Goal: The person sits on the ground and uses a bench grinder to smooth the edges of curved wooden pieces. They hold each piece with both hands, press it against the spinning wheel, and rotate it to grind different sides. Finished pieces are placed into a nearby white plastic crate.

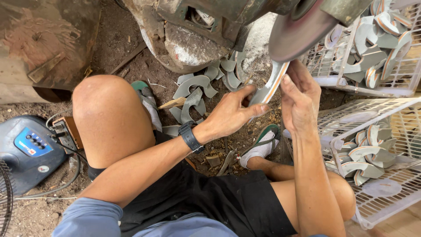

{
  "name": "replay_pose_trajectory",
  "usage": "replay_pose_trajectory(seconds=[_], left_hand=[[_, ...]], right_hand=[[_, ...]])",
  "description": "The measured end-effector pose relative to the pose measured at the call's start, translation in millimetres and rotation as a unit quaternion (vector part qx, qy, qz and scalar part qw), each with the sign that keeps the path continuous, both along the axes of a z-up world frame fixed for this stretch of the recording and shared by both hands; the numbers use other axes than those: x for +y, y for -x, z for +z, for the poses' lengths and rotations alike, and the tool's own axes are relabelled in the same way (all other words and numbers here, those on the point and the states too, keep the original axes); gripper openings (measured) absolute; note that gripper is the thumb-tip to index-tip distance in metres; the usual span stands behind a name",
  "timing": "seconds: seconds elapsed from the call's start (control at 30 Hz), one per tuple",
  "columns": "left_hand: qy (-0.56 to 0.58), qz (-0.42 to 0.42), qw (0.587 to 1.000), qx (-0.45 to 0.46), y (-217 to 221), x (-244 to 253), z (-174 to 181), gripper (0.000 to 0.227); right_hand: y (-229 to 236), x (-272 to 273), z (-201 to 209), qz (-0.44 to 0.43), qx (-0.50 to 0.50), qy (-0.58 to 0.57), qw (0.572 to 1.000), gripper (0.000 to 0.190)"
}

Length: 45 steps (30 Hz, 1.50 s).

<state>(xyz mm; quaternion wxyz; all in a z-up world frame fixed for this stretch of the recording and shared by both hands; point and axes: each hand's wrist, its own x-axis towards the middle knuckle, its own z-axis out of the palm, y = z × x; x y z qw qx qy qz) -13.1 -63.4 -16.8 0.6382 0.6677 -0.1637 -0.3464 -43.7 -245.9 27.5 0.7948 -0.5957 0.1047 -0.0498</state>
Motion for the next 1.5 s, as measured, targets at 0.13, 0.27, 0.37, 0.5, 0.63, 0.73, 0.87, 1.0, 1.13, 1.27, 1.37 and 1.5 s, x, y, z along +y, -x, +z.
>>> replay_pose_trajectory(seconds=[0.13, 0.27, 0.37, 0.5, 0.63, 0.73, 0.87, 1.0, 1.13, 1.27, 1.37, 1.5], left_hand=[[0.059, 0.001, 0.996, -0.063, 26.1, 24.1, 6.8, 0.077], [0.038, -0.017, 0.995, -0.088, 31.7, 33.7, 10.9, 0.071], [0.039, -0.005, 0.994, -0.101, 18.1, 18.2, 7.7, 0.072], [0.023, 0.003, 0.995, -0.093, -3.2, 0.2, 7.2, 0.071], [0.050, 0.008, 0.995, -0.085, -3.3, 1.5, 6.3, 0.074], [0.061, 0.001, 0.993, -0.097, 13.0, 16.7, 5.8, 0.072], [0.069, -0.014, 0.994, -0.078, 20.7, 28.6, 5.2, 0.069], [0.048, -0.006, 0.997, -0.060, 9.2, 7.0, -6.4, 0.076], [0.064, 0.025, 0.997, -0.040, -8.6, -18.7, -16.3, 0.081], [0.055, 0.047, 0.997, -0.029, -21.8, -34.0, -26.6, 0.089], [0.059, 0.068, 0.995, -0.053, -31.6, -41.8, -29.9, 0.092], [0.040, 0.053, 0.998, -0.003, -39.1, -45.7, -26.7, 0.086]], right_hand=[[31.0, 10.4, 0.2, 0.011, 0.001, 0.022, 1.000, 0.069], [43.5, 9.7, -1.9, 0.000, -0.007, 0.015, 1.000, 0.072], [28.9, -0.2, -5.5, -0.017, -0.027, 0.009, 0.999, 0.069], [7.6, -11.0, -0.3, -0.023, -0.038, -0.008, 0.999, 0.068], [5.7, -8.5, -0.3, -0.020, -0.028, -0.005, 0.999, 0.068], [21.9, -2.3, -4.5, -0.006, -0.027, 0.018, 0.999, 0.070], [34.2, 0.8, -8.2, -0.011, -0.003, 0.030, 0.999, 0.072], [15.7, -8.3, -15.2, -0.038, -0.002, -0.002, 0.999, 0.066], [-8.1, -20.1, -14.1, -0.046, -0.002, -0.020, 0.999, 0.057], [-24.7, -30.6, -17.6, -0.058, -0.011, -0.038, 0.998, 0.041], [-35.5, -39.9, -22.7, -0.052, -0.021, -0.050, 0.997, 0.039], [-42.2, -53.5, -32.0, -0.046, -0.020, -0.052, 0.997, 0.035]])
